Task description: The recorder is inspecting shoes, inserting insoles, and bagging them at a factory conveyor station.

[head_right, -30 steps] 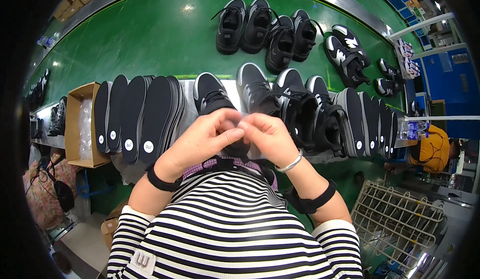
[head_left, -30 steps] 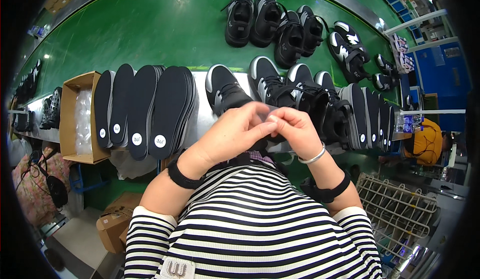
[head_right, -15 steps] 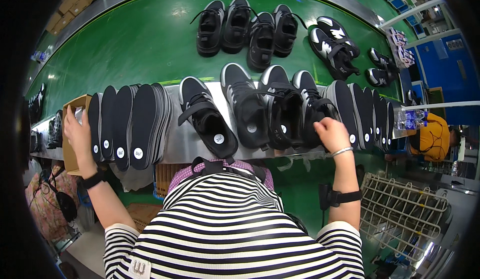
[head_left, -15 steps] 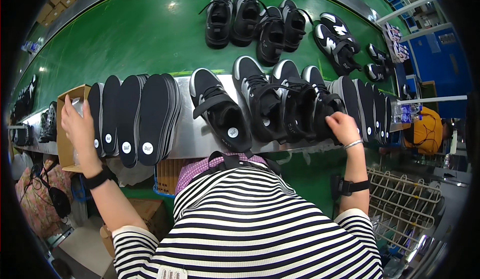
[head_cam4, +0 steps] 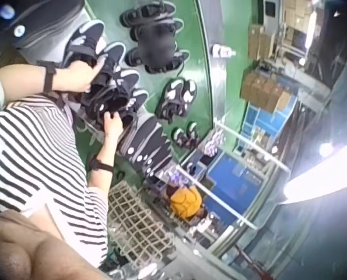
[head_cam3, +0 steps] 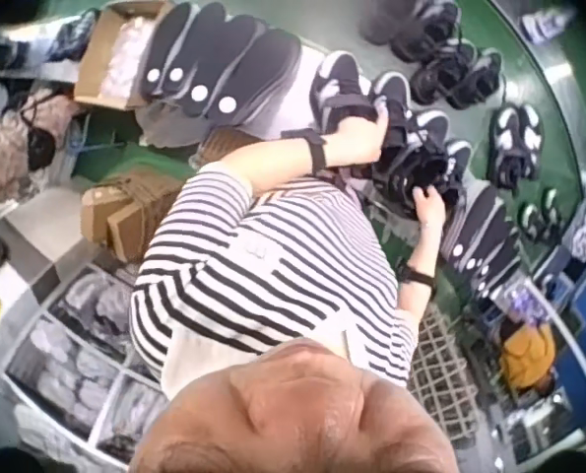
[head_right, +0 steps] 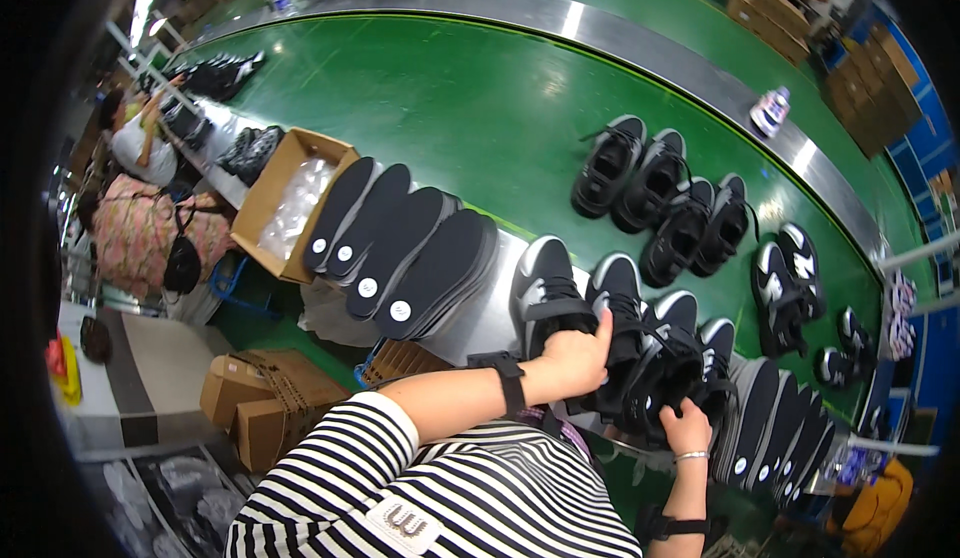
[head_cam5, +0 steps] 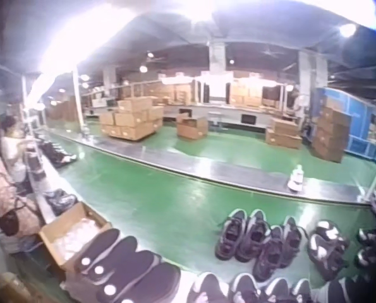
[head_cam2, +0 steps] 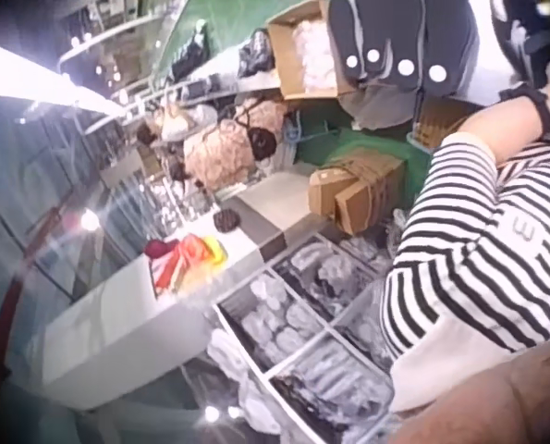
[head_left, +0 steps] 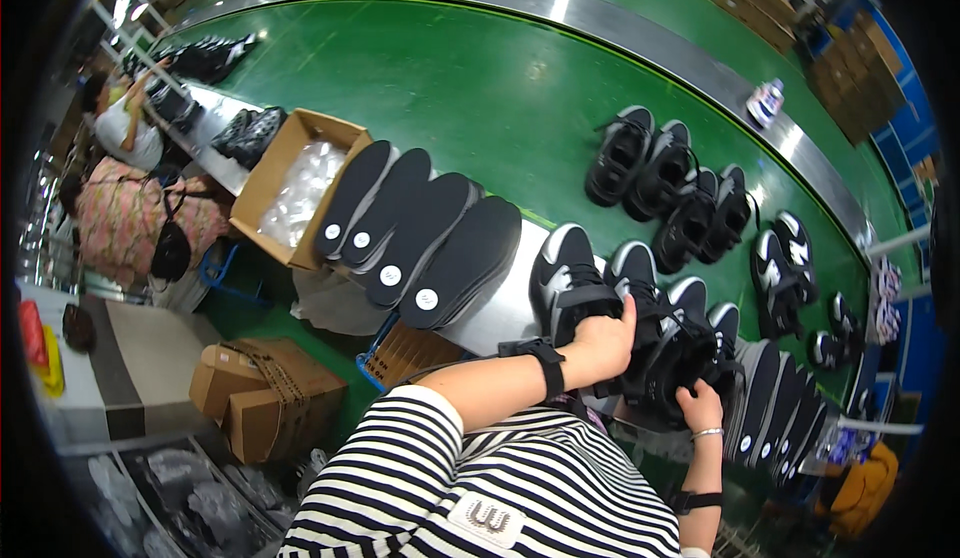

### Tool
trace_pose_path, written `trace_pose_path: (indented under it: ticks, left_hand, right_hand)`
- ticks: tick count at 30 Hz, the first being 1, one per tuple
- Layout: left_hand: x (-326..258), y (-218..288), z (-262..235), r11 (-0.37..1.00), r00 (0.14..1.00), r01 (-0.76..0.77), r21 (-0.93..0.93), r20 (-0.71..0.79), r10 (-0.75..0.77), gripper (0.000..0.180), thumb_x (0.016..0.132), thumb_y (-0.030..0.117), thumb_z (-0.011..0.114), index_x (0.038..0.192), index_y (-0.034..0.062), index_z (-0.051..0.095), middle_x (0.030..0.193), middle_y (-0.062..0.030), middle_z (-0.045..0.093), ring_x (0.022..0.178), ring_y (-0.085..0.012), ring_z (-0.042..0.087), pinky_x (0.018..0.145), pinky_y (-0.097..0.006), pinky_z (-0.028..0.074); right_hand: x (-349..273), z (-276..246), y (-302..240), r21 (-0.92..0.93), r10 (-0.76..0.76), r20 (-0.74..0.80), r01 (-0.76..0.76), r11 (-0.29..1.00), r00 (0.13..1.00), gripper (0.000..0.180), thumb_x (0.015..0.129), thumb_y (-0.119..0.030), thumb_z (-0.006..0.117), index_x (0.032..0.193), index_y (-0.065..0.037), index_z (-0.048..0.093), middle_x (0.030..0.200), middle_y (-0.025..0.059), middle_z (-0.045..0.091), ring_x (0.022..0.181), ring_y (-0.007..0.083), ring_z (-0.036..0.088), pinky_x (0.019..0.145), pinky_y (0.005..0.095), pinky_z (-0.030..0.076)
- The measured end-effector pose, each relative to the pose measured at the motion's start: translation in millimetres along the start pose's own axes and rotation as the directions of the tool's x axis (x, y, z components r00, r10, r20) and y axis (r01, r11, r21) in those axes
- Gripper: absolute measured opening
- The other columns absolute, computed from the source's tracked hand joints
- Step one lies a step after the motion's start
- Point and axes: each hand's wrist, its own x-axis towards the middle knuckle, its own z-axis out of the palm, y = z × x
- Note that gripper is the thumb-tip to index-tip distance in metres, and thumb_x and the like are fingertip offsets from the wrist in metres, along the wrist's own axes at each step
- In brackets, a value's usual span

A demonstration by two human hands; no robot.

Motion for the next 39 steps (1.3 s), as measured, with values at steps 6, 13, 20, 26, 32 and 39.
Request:
trace_pose_path:
  ticks: [6,13,20,26,32,39]
  left_hand:
    - [-6,-27,-51,0.896,0.974,-0.088,-0.435,-0.224,-0.013,0.063,0.063,0.013,0.053,0.121,-0.0028,0.032,0.075,-0.0234,0.059,0.069,-0.0370,0.058,0.065,-0.042,0.047]
    - [-48,-80,-229,0.603,0.940,-0.269,-0.751,-0.342,-0.007,0.059,0.067,0.002,0.052,0.123,-0.0014,0.032,0.093,-0.0146,0.057,0.078,-0.0149,0.057,0.067,-0.025,0.047]
    - [-26,-236,-301,0.984,0.749,0.029,-0.177,-0.648,-0.139,0.062,0.063,0.008,0.052,0.123,0.0022,0.037,0.090,-0.0189,0.058,0.072,-0.0248,0.058,0.068,-0.032,0.044]
    - [8,-375,-336,0.959,0.621,0.035,-0.281,-0.746,-0.241,0.048,0.074,0.007,0.054,0.121,0.0039,0.041,0.073,-0.0087,0.058,0.071,-0.0167,0.056,0.070,-0.027,0.044]
    - [46,-304,-291,0.933,0.794,-0.015,-0.361,-0.571,-0.208,0.031,0.077,0.008,0.053,0.107,-0.0003,0.051,0.085,-0.0086,0.059,0.078,-0.0129,0.055,0.073,-0.025,0.043]
    - [126,-170,-213,0.961,0.926,-0.276,-0.016,-0.274,0.261,0.038,0.074,0.015,0.060,0.109,0.0051,0.050,0.090,-0.0117,0.057,0.084,-0.0228,0.055,0.076,-0.032,0.043]
  right_hand:
    - [-5,-40,5,0.413,-0.102,0.056,0.070,0.908,0.993,0.014,0.070,-0.009,0.049,0.072,0.003,0.056,0.066,0.0089,0.060,0.062,0.0160,0.057,0.057,0.0270,0.043]
    - [-5,-124,-120,0.802,-0.389,-0.055,0.273,0.531,0.919,0.017,0.073,-0.007,0.050,0.083,0.006,0.056,0.072,0.0031,0.058,0.065,0.0097,0.051,0.059,0.0228,0.042]
    - [90,-115,-309,0.305,-0.634,-0.068,0.621,0.722,0.770,0.037,0.068,-0.034,0.050,0.075,0.001,0.057,0.074,0.0197,0.058,0.073,0.0341,0.057,0.067,0.0423,0.045]
    - [168,-77,-385,0.218,-0.652,-0.289,0.712,0.668,0.701,0.031,0.073,-0.035,0.054,0.093,-0.012,0.061,0.086,0.0128,0.060,0.092,0.0276,0.055,0.078,0.0406,0.042]
    - [198,-57,-248,-0.055,-0.420,-0.431,0.442,0.895,0.798,0.018,0.064,-0.015,0.055,0.080,-0.007,0.058,0.088,0.0121,0.055,0.085,0.0280,0.053,0.071,0.0410,0.042]
    - [198,-61,-132,-0.232,-0.060,-0.256,-0.001,0.973,0.965,0.037,0.062,-0.028,0.066,0.091,-0.010,0.056,0.107,0.0094,0.047,0.107,0.0240,0.040,0.085,0.0431,0.036]
